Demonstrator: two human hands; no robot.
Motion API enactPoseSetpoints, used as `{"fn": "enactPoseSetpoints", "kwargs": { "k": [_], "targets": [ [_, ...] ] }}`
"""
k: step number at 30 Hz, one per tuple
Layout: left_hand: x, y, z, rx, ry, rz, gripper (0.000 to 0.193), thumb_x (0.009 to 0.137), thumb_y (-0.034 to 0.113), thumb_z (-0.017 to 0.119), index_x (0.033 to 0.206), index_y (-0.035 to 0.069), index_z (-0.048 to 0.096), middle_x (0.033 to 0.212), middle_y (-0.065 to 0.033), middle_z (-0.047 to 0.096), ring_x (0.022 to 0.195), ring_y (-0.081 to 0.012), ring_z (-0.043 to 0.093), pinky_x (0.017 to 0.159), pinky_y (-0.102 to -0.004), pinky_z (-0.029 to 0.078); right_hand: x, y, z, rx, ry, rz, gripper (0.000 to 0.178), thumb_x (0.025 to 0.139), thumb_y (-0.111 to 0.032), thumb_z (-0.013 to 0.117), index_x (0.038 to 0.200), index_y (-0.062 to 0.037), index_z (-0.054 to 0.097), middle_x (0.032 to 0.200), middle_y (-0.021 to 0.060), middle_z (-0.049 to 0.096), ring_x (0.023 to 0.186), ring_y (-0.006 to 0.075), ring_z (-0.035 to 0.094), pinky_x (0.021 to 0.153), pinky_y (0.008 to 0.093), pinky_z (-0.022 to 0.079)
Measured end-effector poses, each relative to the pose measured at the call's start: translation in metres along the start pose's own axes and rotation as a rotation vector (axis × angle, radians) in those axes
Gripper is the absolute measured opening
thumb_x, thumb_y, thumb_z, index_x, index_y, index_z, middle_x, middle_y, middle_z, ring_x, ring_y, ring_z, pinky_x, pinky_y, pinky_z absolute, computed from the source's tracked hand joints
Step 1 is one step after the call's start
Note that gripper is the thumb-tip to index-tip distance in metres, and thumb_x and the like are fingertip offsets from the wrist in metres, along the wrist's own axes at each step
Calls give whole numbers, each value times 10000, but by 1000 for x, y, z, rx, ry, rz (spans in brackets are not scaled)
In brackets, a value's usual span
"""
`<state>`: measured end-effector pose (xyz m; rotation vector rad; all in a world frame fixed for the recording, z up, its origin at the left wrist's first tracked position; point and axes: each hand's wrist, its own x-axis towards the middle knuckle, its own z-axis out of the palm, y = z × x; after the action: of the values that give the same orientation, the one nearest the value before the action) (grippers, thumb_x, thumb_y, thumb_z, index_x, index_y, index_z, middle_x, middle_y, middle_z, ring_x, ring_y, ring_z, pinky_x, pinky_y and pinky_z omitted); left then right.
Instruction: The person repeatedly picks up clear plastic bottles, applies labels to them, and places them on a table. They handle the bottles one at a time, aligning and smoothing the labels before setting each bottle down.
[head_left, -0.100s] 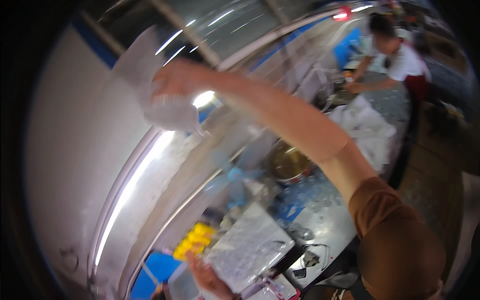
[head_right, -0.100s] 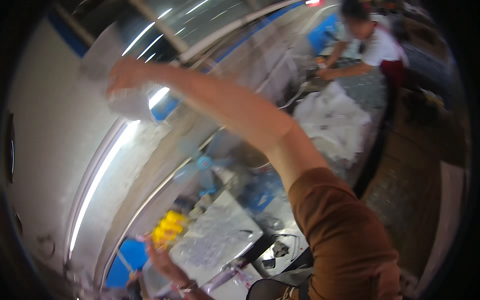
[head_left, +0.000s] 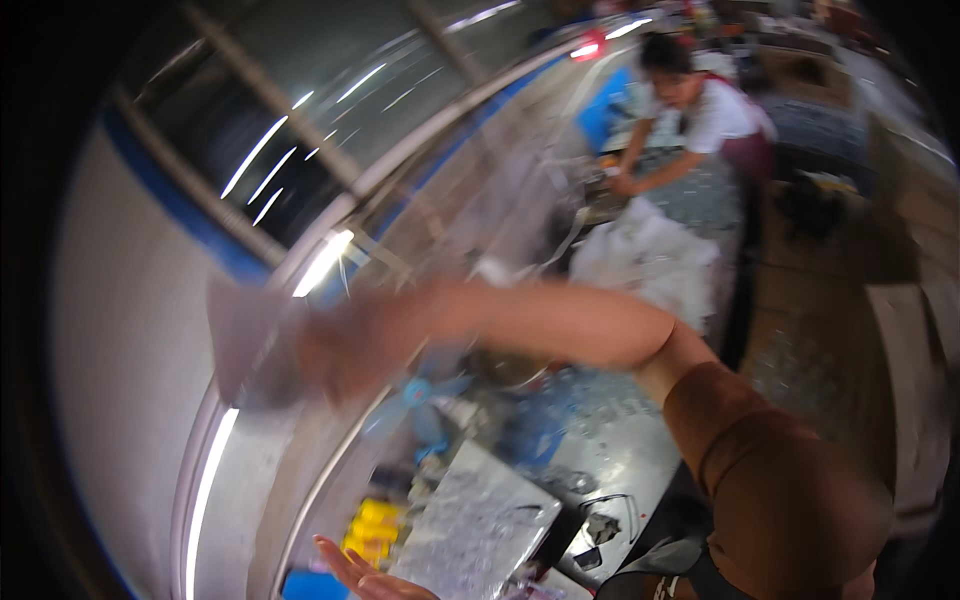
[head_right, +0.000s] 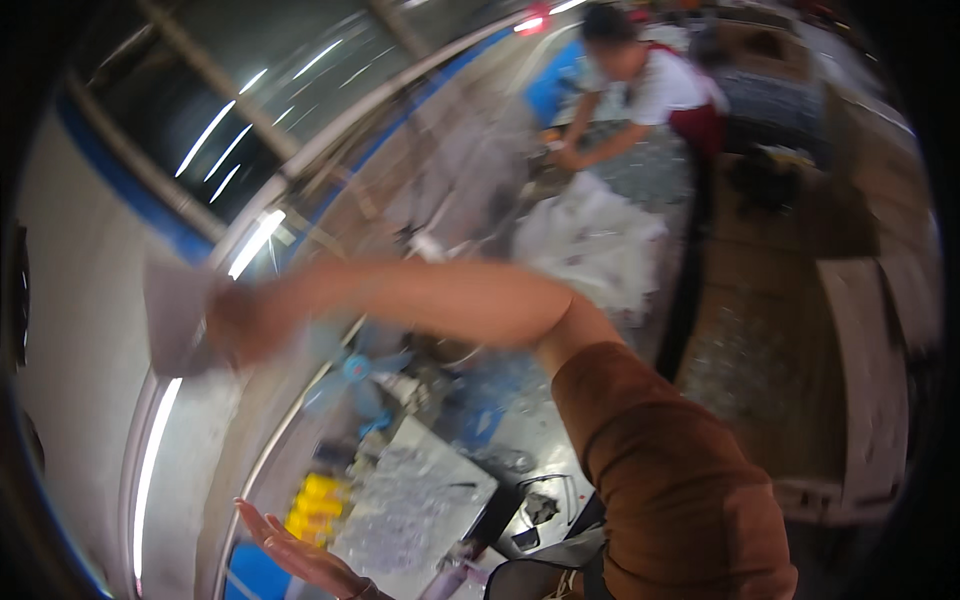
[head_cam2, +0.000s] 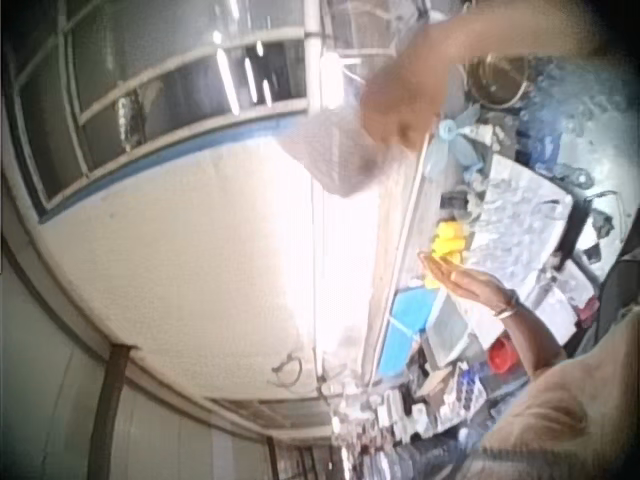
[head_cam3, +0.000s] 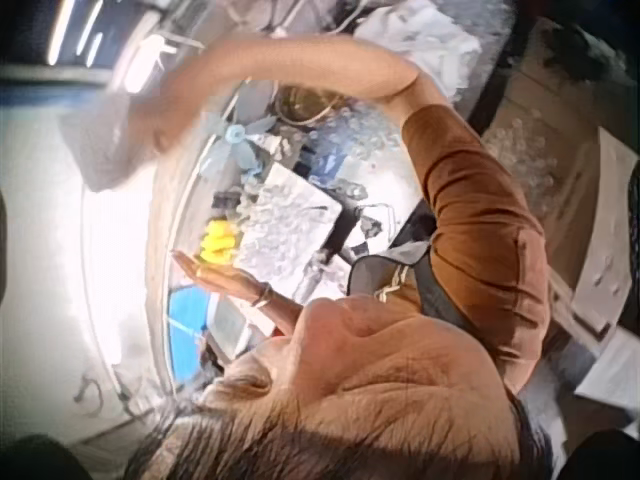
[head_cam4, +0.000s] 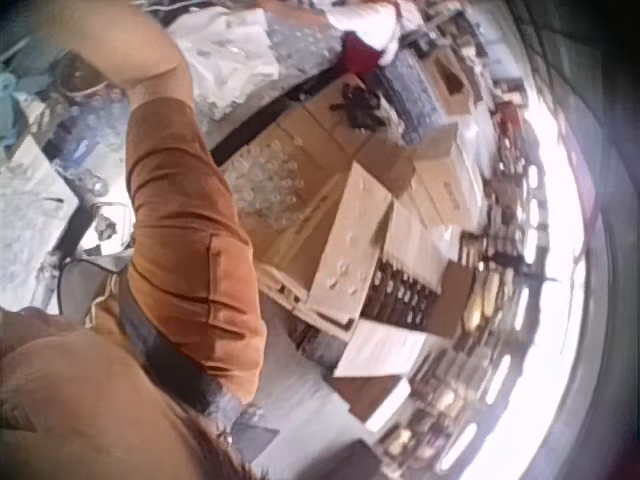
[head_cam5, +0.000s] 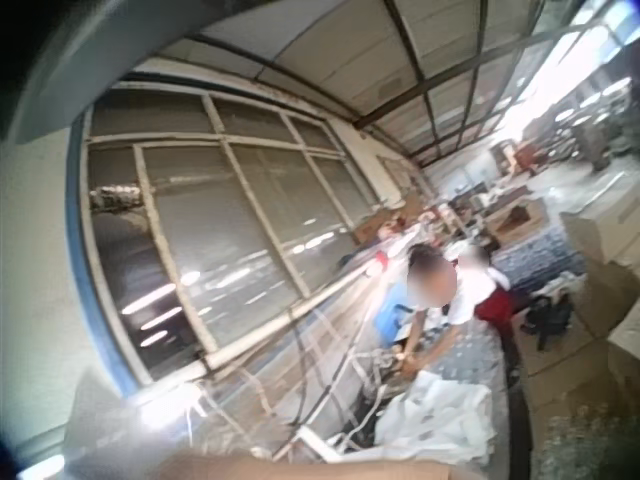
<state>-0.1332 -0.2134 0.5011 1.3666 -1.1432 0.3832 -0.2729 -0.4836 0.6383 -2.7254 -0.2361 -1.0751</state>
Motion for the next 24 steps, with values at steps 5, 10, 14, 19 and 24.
{"fn": "enactPoseSetpoints", "kwargs": {
  "k": [5, 10, 14, 19, 24],
  "targets": [
    [-21, -13, 64, -778, -225, -522, 513, 1078, 325, 300, 1509, 48, 334, 1557, -143, 343, 1393, -238, 395, 1179, -429, 281, -95, -130, 121, 290, 264, 115, 407, 828, -388, 691, 742, -3, 588, 834, 170, 609, 788, 348, 625, 699, 436, 492],
    [-61, 6, 75, -931, -593, -629, 458, 1054, 280, 369, 1449, 50, 387, 1488, -141, 391, 1335, -220, 427, 1119, -406, 320, -150, -199, 148, 1171, 1020, 616, 326, 1037, -337, 522, 971, -23, 586, 819, 74, 520, 778, 183, 553, 723, 350, 450],
    [-80, 19, 80, -1009, -834, -671, 415, 1034, 244, 425, 1402, 52, 429, 1432, -139, 430, 1288, -206, 452, 1071, -387, 351, -173, -229, 162, 117, 752, 556, 203, 1025, -210, 521, 1105, -25, 547, 1076, 134, 530, 1025, 275, 523, 926, 395, 403],
    [-116, 59, 78, -1045, -1070, -659, 363, 1009, 199, 494, 1342, 55, 482, 1363, -137, 478, 1230, -188, 485, 1011, -365, 389, -210, -261, 174, -175, 782, 637, 512, 1021, -359, 528, 1340, 37, 468, 1415, 212, 436, 1344, 350, 401, 1121, 432, 313],
    [-158, 98, 75, -1018, -1283, -679, 315, 984, 154, 564, 1283, 58, 535, 1294, -135, 526, 1171, -170, 517, 951, -342, 428, -251, -316, 166, -905, 37, 814, 615, 1032, -404, 482, 1471, 15, 380, 1559, 223, 307, 1456, 357, 286, 1179, 449, 245]
  ]
}}
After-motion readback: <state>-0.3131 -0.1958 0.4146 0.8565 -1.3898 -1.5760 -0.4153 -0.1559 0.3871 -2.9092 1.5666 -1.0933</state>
